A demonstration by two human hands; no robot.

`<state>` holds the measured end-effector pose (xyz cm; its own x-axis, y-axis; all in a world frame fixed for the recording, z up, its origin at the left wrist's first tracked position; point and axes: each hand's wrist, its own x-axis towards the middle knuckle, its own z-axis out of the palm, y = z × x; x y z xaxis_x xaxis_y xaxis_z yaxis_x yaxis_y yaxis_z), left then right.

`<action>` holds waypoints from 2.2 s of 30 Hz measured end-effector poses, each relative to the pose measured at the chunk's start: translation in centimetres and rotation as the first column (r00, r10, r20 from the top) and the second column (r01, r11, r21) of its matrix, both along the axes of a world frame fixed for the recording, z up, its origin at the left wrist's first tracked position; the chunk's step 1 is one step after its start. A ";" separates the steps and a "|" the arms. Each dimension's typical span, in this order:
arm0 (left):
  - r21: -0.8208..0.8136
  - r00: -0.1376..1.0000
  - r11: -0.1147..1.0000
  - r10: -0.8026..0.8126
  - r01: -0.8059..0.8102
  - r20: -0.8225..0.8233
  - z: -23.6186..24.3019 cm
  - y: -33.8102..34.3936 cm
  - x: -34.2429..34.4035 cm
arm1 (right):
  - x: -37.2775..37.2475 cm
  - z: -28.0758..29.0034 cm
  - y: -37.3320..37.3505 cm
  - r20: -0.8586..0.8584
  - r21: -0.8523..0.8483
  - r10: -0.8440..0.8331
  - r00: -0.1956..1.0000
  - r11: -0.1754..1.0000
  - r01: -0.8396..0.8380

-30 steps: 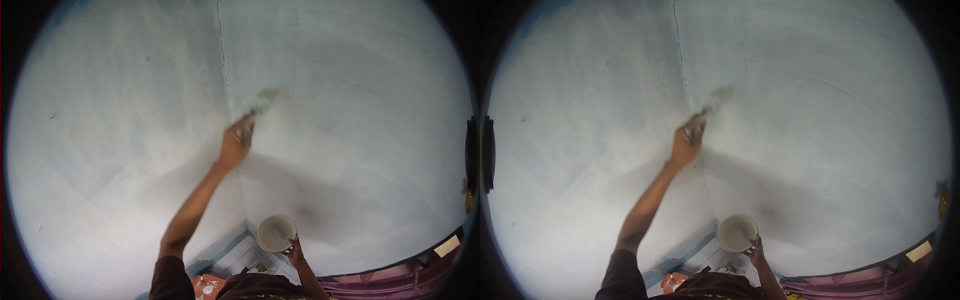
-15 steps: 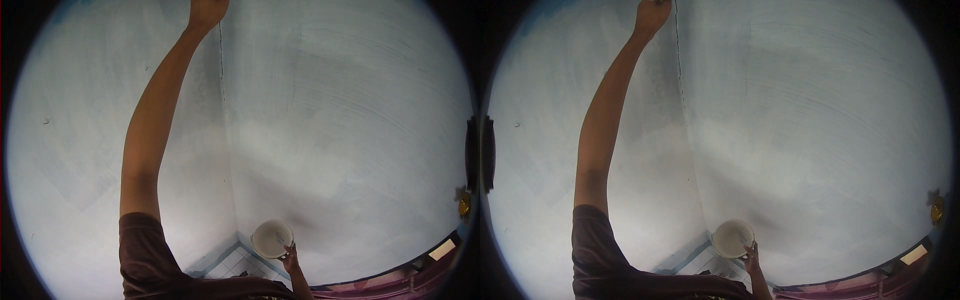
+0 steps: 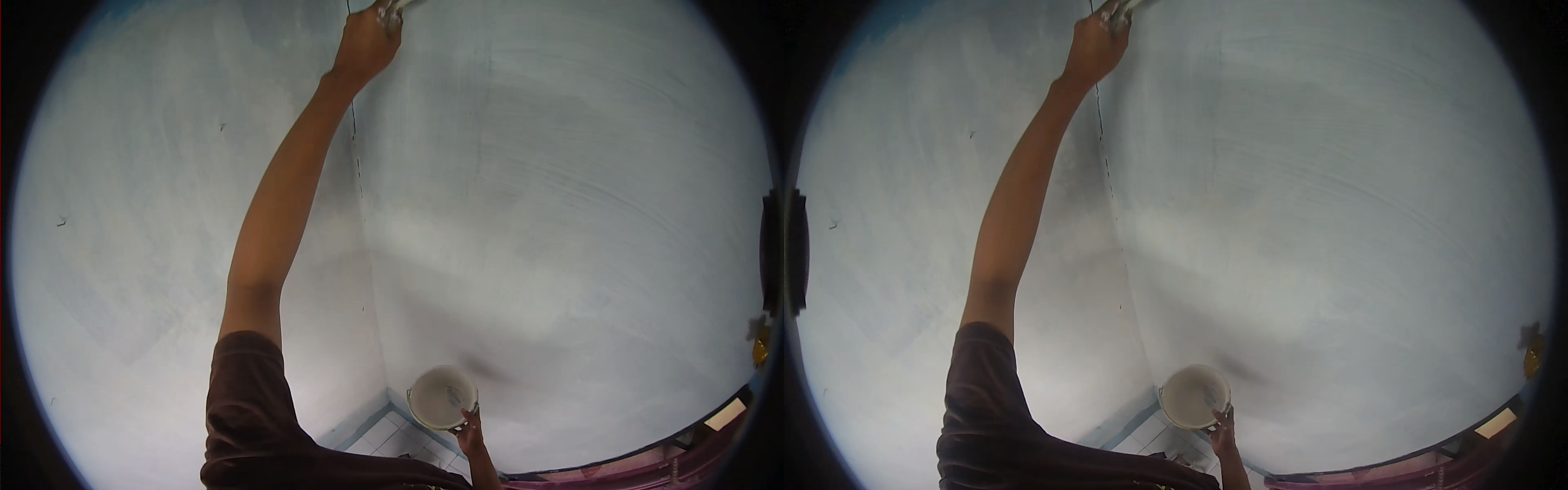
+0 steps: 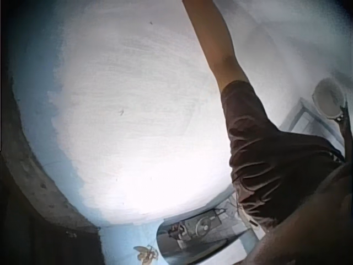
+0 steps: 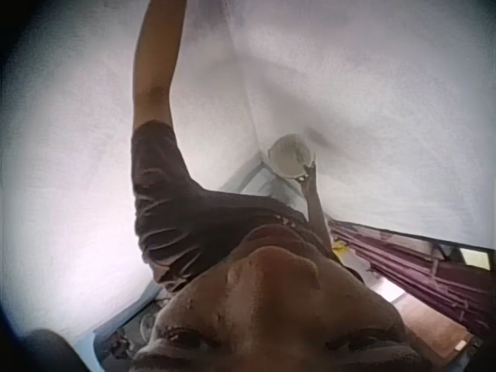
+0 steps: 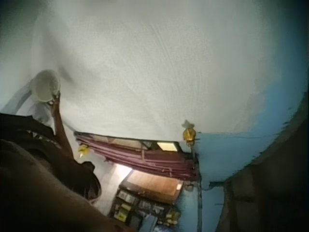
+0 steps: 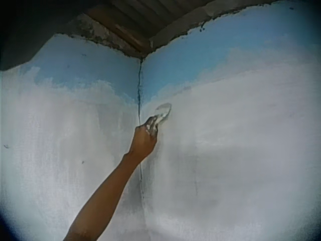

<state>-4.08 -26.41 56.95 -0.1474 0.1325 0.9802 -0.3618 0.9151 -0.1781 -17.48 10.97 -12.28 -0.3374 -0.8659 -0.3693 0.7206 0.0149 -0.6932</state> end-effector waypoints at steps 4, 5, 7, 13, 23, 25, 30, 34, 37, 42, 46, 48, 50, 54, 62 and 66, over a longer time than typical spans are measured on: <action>0.245 1.000 0.970 0.000 0.003 -0.014 -7.0 0.6 1.2 | 0.1 -0.4 0.1 0.062 -0.001 0.045 0.997 0.999 -0.045; 0.218 0.999 0.975 -0.027 0.034 -0.033 -9.4 -0.2 0.8 | 0.2 -0.4 0.2 0.055 0.017 0.056 0.997 0.998 -0.057; 0.310 0.990 0.941 -0.114 0.135 -0.087 -14.6 0.8 -0.7 | -0.2 0.1 0.4 0.045 0.041 0.058 0.997 0.997 -0.060; 0.490 0.952 0.816 -0.250 0.306 -0.178 -27.9 5.1 -1.8 | -0.8 0.8 0.2 -0.035 0.065 0.081 0.996 0.995 -0.079; 0.625 0.990 0.772 -0.139 0.116 -0.012 -35.2 9.6 0.3 | -1.5 1.5 0.0 -0.067 0.041 0.159 0.985 0.987 -0.157; 0.533 0.994 0.840 -0.068 0.102 -0.084 -30.2 8.6 1.3 | -1.4 1.6 0.0 -0.023 0.056 0.178 0.984 0.983 -0.176; 0.093 0.982 0.995 0.046 -0.030 -0.182 -8.9 4.1 2.8 | -1.8 1.9 0.3 -0.049 0.065 0.195 0.980 0.979 -0.192; 0.021 0.989 0.996 0.084 -0.082 -0.124 5.4 1.1 3.7 | -1.5 2.1 0.2 -0.052 0.066 0.190 0.980 0.980 -0.186; -0.035 0.994 0.999 -0.006 0.002 -0.106 9.4 0.0 3.6 | -0.9 2.5 0.2 -0.036 0.049 0.139 0.990 0.989 -0.137; 0.080 0.990 0.989 0.117 -0.123 0.073 6.2 -1.3 2.5 | -0.1 0.5 0.1 0.075 -0.045 0.048 0.996 0.998 -0.045; -0.012 0.987 1.000 0.026 -0.024 0.157 -1.6 -1.4 5.0 | 0.2 1.3 0.3 -0.014 -0.017 0.068 0.998 0.998 -0.069; 0.177 0.997 0.983 -0.055 0.044 0.058 -7.1 0.4 4.1 | -0.9 1.1 0.4 -0.057 -0.065 0.089 0.994 0.994 -0.092; 0.343 0.994 0.934 -0.113 0.104 0.008 -13.4 0.6 3.3 | -0.6 2.1 0.0 -0.066 -0.026 0.084 0.994 0.996 -0.086; 0.396 0.978 0.895 -0.169 0.205 -0.123 -26.6 2.5 1.3 | 0.1 1.5 0.3 0.049 -0.073 0.098 0.994 0.993 -0.095; 0.653 0.982 0.735 -0.110 0.184 -0.153 -40.2 9.6 0.6 | -1.1 2.5 0.1 -0.035 0.037 0.177 0.984 0.984 -0.175; 0.736 0.963 0.650 0.021 0.191 -0.269 -33.0 12.5 1.0 | -2.1 2.9 0.4 -0.015 0.038 0.161 0.987 0.986 -0.160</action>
